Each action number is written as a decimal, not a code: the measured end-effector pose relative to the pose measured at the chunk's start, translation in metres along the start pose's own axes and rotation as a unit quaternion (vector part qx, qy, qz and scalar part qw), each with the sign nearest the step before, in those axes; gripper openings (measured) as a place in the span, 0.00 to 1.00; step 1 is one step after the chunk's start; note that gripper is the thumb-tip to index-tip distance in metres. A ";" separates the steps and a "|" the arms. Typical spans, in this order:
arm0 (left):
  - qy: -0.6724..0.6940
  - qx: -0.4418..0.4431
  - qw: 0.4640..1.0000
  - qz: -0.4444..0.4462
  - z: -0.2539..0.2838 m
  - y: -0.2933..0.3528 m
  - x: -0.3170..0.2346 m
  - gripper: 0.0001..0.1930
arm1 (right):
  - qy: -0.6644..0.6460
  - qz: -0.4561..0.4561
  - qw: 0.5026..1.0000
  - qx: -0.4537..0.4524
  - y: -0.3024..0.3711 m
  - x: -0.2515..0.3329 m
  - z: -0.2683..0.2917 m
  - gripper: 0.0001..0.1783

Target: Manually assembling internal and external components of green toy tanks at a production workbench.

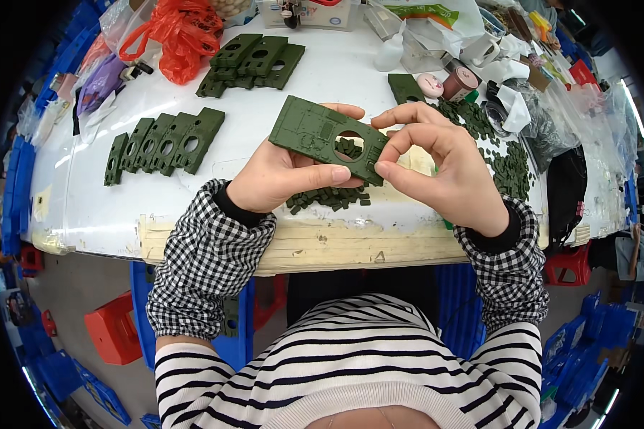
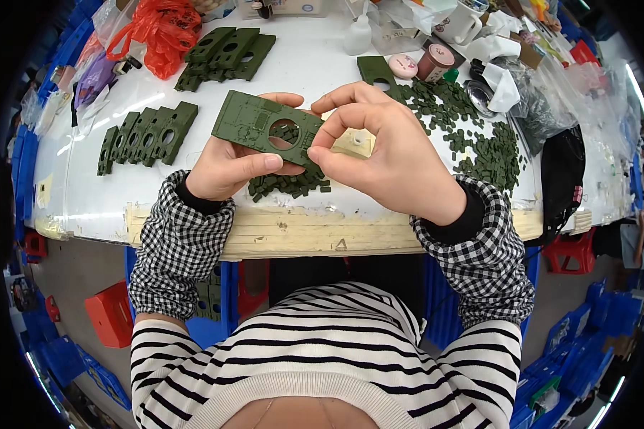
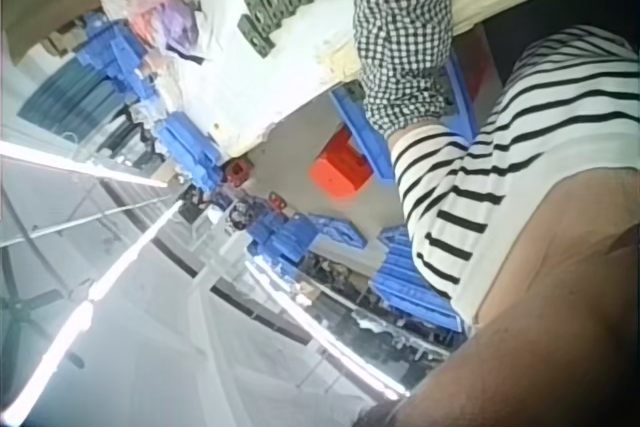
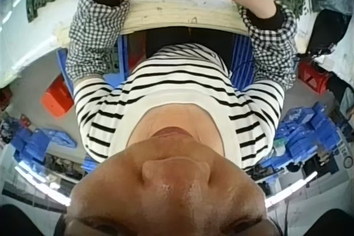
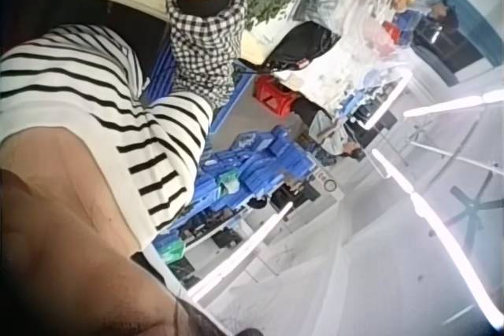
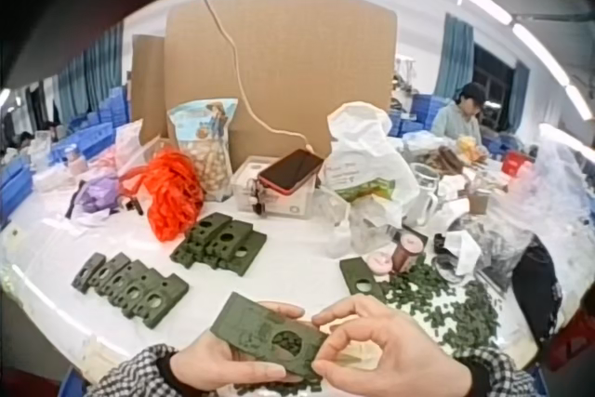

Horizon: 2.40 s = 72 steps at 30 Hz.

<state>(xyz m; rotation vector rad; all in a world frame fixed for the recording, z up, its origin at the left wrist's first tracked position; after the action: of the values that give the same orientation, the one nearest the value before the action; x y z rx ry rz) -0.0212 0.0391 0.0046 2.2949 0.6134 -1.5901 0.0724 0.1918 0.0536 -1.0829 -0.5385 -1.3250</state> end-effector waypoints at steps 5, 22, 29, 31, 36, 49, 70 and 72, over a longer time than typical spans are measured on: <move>-0.001 0.000 1.000 0.004 0.000 0.000 0.000 0.37 | 0.016 0.019 1.000 -0.002 -0.001 0.003 0.000 0.05; -0.012 0.006 1.000 0.007 0.001 0.001 0.003 0.37 | 0.088 0.055 0.994 0.026 -0.004 0.008 0.001 0.06; -0.012 0.011 1.000 0.003 0.001 -0.001 0.003 0.37 | 0.090 0.071 0.993 0.023 -0.004 0.008 0.001 0.06; -0.015 0.010 1.000 0.001 0.001 0.000 0.003 0.37 | 0.087 0.075 0.993 0.025 -0.004 0.008 0.000 0.06; -0.018 0.010 1.000 0.000 0.002 -0.001 0.003 0.37 | 0.084 0.077 0.993 0.026 -0.004 0.009 0.000 0.06; 0.002 0.005 1.000 -0.027 0.000 -0.002 -0.001 0.36 | 0.181 0.145 0.970 -0.075 0.011 0.026 0.002 0.13; -0.015 0.008 0.999 -0.045 0.001 -0.002 -0.001 0.37 | 0.154 0.119 0.977 -0.085 0.011 0.022 -0.001 0.12; -0.014 0.006 0.999 -0.043 0.001 -0.002 -0.001 0.37 | 0.144 0.107 0.980 -0.086 0.010 0.020 -0.002 0.12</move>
<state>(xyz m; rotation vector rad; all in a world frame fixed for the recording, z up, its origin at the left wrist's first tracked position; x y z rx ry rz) -0.0232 0.0402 0.0050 2.2794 0.7069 -1.6672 0.0864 0.1789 0.0665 -1.0335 -0.0899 -1.3261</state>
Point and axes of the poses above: each hand's wrist, its own y-axis away from the middle knuckle, its own z-axis out of the back of the hand, x = y × z, the point moved 5 cm from there along -y, towards the middle knuckle, and after that the axes turned 7 degrees about -x, right-handed, at the moved point
